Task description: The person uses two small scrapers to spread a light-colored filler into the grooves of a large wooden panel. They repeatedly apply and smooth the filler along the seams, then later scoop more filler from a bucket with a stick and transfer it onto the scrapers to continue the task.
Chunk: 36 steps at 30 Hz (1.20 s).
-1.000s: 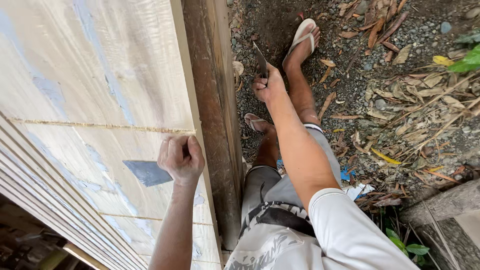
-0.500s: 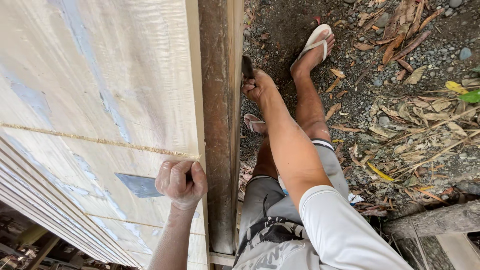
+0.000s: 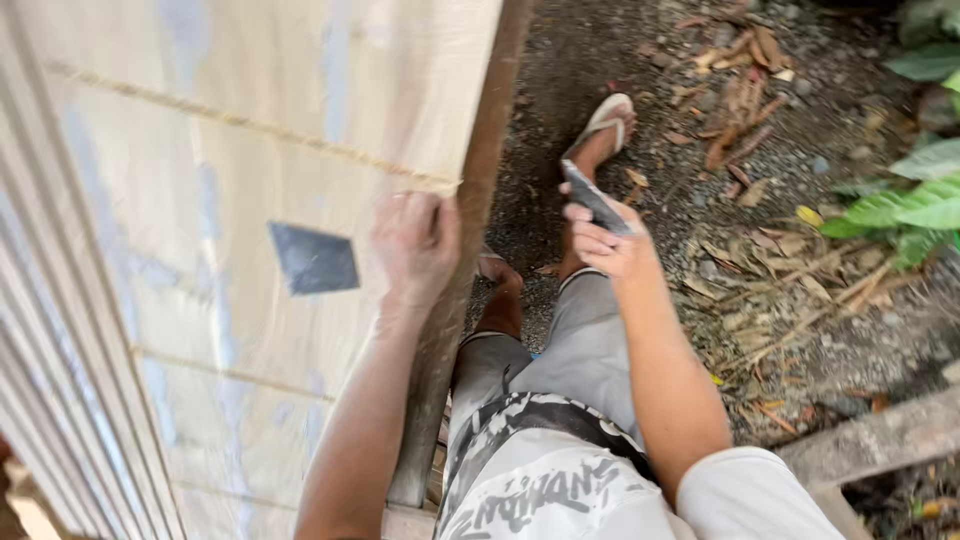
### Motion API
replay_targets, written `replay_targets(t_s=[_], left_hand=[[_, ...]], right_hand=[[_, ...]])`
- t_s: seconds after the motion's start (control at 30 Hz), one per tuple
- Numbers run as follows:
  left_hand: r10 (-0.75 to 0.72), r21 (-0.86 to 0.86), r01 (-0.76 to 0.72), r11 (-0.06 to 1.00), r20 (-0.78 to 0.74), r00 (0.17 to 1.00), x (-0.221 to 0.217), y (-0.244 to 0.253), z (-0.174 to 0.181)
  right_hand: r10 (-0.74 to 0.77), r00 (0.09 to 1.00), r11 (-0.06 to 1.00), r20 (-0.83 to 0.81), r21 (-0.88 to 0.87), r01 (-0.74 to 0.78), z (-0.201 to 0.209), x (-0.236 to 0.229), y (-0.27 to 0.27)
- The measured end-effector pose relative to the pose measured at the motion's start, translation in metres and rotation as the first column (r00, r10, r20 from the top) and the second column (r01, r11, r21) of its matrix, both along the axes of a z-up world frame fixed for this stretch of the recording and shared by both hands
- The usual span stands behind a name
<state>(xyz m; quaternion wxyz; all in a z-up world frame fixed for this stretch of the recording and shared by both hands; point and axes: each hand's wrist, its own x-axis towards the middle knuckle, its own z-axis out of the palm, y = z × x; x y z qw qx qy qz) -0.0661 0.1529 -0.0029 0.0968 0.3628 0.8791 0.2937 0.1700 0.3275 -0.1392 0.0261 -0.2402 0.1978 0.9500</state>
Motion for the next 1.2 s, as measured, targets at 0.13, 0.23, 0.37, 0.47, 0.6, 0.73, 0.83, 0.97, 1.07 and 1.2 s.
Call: replay_targets(t_s=[0.13, 0.23, 0.37, 0.47, 0.6, 0.73, 0.83, 0.97, 1.07, 1.2], left_hand=[[-0.038, 0.177, 0.009, 0.984, 0.162, 0.986, 0.062, -0.054, 0.035], [0.051, 0.199, -0.076, 0.977, 0.13, 0.99, 0.083, -0.109, 0.047], [0.339, -0.017, -0.339, 0.941, 0.104, 0.935, 0.068, -0.177, 0.047], [0.399, -0.054, -0.396, 0.917, 0.066, 0.915, 0.033, -0.21, 0.037], [0.339, -0.046, -0.335, 0.941, 0.113, 0.934, -0.005, -0.233, 0.023], [0.108, -0.105, -0.093, 0.99, 0.149, 0.983, -0.049, -0.23, 0.025], [-0.121, -0.166, 0.134, 0.977, 0.088, 0.989, -0.08, -0.214, 0.034], [-0.293, -0.361, 0.289, 0.886, 0.047, 0.955, -0.104, -0.195, 0.038], [-0.27, -0.387, 0.266, 0.883, 0.044, 0.962, -0.108, -0.197, 0.033], [-0.013, -0.328, 0.041, 0.944, 0.087, 0.996, -0.106, -0.198, 0.02]], right_hand=[[0.037, 0.975, 0.892, 0.219, 0.432, -0.131, 0.061, 0.017, 0.007], [-0.033, 0.934, 0.828, 0.355, 0.533, -0.173, 0.1, 0.019, 0.004], [-0.102, 0.915, 0.782, 0.389, 0.6, -0.168, 0.163, 0.002, -0.015], [-0.069, 0.927, 0.611, 0.368, 0.75, -0.253, 0.21, -0.031, -0.042], [-0.043, 0.867, -0.303, 0.497, 0.82, -0.485, 0.252, -0.086, -0.111], [0.149, 0.953, -0.982, 0.265, 0.15, 0.112, 0.264, -0.138, -0.175], [0.207, 0.919, -0.964, 0.335, -0.092, 0.25, 0.263, -0.159, -0.195], [0.178, 0.899, -0.976, 0.399, -0.046, 0.214, 0.263, -0.16, -0.196], [0.142, 0.892, -0.986, 0.429, -0.018, 0.166, 0.267, -0.155, -0.188], [0.101, 0.912, -0.99, 0.397, -0.047, 0.13, 0.266, -0.158, -0.177]])
